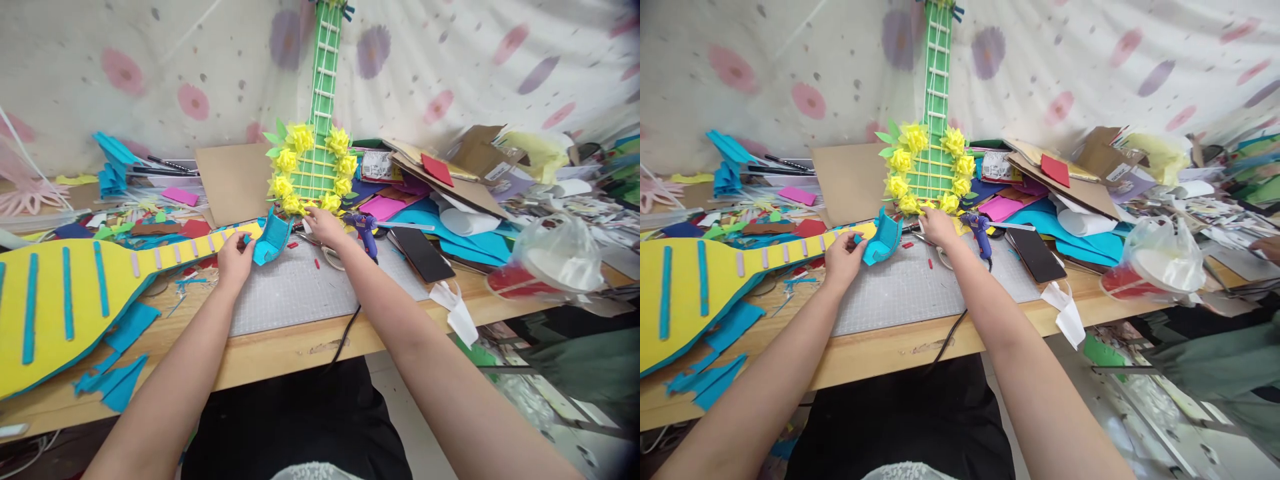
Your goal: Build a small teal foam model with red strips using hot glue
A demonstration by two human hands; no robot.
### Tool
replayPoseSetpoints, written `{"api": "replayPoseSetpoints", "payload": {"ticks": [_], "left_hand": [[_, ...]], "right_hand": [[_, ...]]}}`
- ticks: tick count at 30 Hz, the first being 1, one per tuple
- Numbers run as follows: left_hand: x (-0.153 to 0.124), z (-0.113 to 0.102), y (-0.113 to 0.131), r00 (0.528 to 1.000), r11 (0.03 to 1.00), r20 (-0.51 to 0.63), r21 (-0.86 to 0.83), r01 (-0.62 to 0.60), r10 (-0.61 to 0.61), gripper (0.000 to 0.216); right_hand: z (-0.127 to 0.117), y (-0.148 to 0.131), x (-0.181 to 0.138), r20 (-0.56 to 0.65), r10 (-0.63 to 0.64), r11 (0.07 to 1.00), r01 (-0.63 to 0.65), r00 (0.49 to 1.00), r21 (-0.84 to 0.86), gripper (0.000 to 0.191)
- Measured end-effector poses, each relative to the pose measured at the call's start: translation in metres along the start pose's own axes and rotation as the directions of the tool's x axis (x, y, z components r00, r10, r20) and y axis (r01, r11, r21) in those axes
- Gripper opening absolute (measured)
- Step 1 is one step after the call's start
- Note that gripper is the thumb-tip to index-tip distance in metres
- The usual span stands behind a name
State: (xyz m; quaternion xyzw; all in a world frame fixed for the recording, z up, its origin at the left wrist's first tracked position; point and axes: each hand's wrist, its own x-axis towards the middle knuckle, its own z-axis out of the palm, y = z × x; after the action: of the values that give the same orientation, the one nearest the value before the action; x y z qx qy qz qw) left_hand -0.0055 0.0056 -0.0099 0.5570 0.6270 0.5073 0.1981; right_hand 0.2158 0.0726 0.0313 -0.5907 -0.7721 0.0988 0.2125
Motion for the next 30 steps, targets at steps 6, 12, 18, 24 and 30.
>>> {"api": "replayPoseSetpoints", "payload": {"ticks": [6,12,18,24,30], "left_hand": [[0.000,0.001,0.000,1.000,1.000,-0.008,0.000,0.005,-0.005,0.021],[-0.002,0.003,0.001,1.000,1.000,-0.028,0.027,0.006,-0.005,0.020],[-0.003,0.005,0.001,1.000,0.998,-0.022,0.052,0.020,-0.019,0.019],[-0.002,0.008,0.001,1.000,0.996,-0.007,0.086,-0.002,0.003,0.020],[-0.006,0.010,0.002,0.999,0.988,0.039,0.149,-0.038,0.032,0.025]], "right_hand": [[-0.005,0.007,0.000,0.001,0.130,0.971,-0.127,0.991,-0.200,0.031],[0.001,0.009,0.001,0.048,0.049,0.927,-0.027,0.998,-0.374,0.033],[0.002,0.011,0.011,0.041,-0.112,0.857,0.118,0.993,-0.501,0.030],[-0.006,0.017,0.009,0.043,-0.145,0.842,0.146,0.988,-0.519,0.032],[-0.021,0.008,0.007,0.020,-0.169,0.856,0.157,0.985,-0.493,0.032]]}}
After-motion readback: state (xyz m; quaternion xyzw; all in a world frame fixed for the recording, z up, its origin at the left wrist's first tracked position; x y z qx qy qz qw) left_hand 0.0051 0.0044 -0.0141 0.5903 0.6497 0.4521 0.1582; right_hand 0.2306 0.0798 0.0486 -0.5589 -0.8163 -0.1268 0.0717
